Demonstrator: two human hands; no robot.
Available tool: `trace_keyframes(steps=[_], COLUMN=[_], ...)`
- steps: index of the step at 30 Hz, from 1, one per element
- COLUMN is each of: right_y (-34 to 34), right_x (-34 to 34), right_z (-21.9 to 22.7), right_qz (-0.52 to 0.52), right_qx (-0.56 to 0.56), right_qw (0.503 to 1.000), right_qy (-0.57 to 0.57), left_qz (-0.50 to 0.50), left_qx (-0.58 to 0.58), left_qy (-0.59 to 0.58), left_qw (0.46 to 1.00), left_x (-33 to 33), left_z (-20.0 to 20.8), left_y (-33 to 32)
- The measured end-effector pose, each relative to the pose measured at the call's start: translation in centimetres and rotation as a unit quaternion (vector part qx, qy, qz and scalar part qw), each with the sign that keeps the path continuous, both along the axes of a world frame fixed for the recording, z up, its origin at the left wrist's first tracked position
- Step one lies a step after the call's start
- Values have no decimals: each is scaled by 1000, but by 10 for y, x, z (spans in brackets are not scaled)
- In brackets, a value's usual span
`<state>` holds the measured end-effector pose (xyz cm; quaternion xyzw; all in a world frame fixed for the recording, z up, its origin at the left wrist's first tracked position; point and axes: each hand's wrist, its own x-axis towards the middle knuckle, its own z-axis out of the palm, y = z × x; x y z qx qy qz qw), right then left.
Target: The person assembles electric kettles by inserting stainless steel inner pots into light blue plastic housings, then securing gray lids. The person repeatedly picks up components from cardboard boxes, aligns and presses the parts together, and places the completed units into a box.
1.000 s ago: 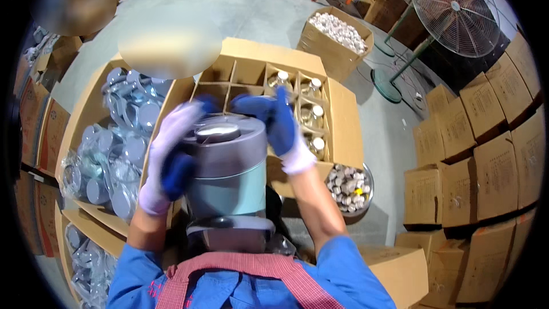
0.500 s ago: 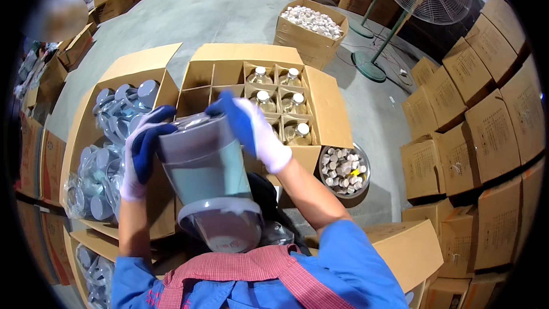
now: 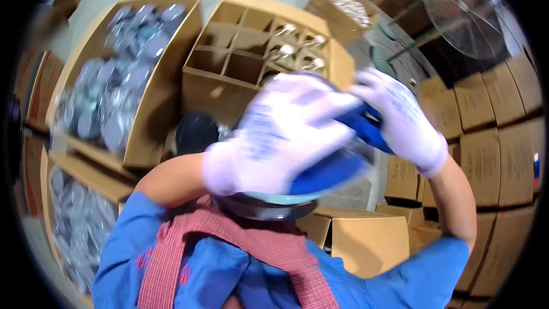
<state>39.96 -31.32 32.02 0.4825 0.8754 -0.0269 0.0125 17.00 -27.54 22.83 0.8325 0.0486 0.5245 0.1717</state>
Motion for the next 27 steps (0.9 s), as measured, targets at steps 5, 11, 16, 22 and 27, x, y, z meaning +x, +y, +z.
trace_keyframes(steps=[5,11,16,22,27], right_y=[-59,-24,3,-30,-50], right_x=[-21,-25,26,-29,-22], right_z=[17,17,-31,-159,-299], right_qz=[86,167,96,-98,85], right_qx=[72,-14,4,213,51], right_qw=[987,979,995,941,994], right_qy=[-115,-118,7,243,43], left_qz=[-43,-33,-29,-42,-127], left_qx=[27,42,31,-290,-482], left_qy=[-98,-121,-78,-241,-404], left_qw=[994,991,996,925,767], left_x=[17,15,6,-199,-262], left_z=[-13,-19,-19,-100,-111], left_y=[-36,-40,11,110,75])
